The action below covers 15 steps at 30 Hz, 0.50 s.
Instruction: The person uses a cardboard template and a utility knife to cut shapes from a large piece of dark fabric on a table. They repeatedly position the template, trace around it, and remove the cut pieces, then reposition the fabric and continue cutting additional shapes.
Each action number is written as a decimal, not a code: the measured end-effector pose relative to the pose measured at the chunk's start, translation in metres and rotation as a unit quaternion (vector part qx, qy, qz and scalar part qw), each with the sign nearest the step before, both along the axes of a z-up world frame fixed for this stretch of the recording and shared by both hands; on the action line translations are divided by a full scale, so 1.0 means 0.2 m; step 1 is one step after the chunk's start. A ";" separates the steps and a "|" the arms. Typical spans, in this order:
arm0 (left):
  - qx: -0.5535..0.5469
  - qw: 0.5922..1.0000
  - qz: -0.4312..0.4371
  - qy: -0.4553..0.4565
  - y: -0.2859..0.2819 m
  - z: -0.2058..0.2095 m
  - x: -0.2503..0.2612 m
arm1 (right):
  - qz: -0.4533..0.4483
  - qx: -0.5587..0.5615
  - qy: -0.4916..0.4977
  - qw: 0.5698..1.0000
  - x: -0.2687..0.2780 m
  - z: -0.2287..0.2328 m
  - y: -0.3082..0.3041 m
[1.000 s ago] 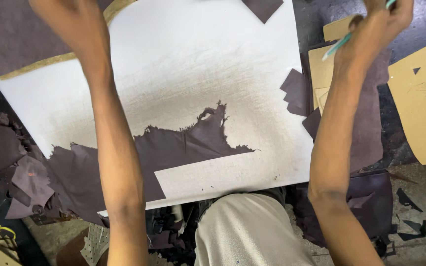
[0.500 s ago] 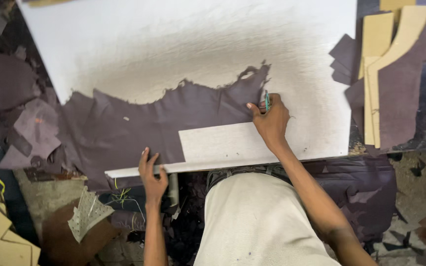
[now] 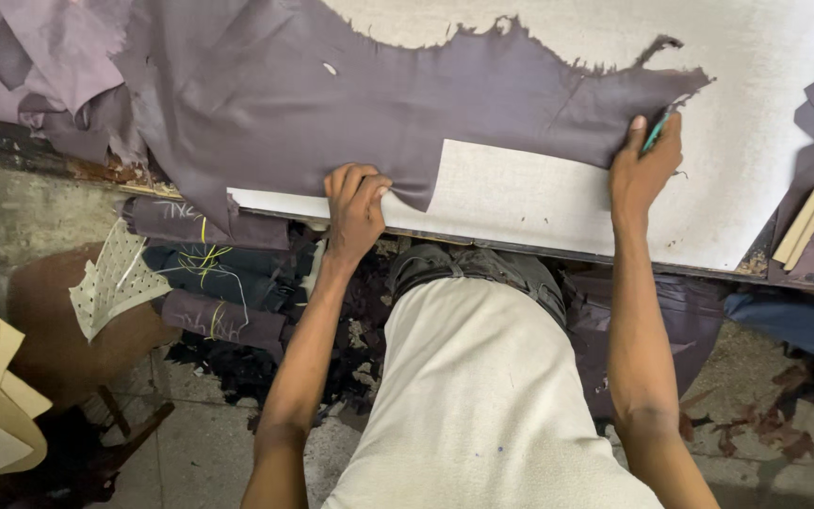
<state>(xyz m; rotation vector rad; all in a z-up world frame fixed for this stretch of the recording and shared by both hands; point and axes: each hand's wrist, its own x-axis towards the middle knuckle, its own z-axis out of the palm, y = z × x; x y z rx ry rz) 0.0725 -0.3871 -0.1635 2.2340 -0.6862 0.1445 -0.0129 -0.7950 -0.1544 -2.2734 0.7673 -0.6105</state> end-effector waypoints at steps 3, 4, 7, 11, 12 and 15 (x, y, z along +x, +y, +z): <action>-0.051 0.997 -0.062 0.022 -0.11 0.03 0.03 | -0.062 -0.038 -0.003 0.997 -0.07 -0.01 -0.09; -0.065 0.993 -0.089 0.028 -0.16 0.06 0.02 | -0.068 -0.050 -0.002 0.996 -0.12 -0.01 -0.12; -0.083 0.974 -0.185 0.105 -0.27 0.12 -0.04 | -0.076 -0.100 0.014 0.992 -0.30 -0.01 -0.23; -0.110 0.964 -0.197 0.137 -0.31 0.17 0.02 | -0.072 -0.130 0.072 0.986 -0.45 -0.05 -0.33; -0.083 0.974 -0.183 0.108 -0.30 0.17 0.08 | -0.075 -0.119 0.082 0.987 -0.46 -0.05 -0.34; 0.015 0.991 -0.123 0.045 -0.28 0.17 0.33 | -0.032 -0.211 0.047 0.976 -0.42 -0.05 -0.33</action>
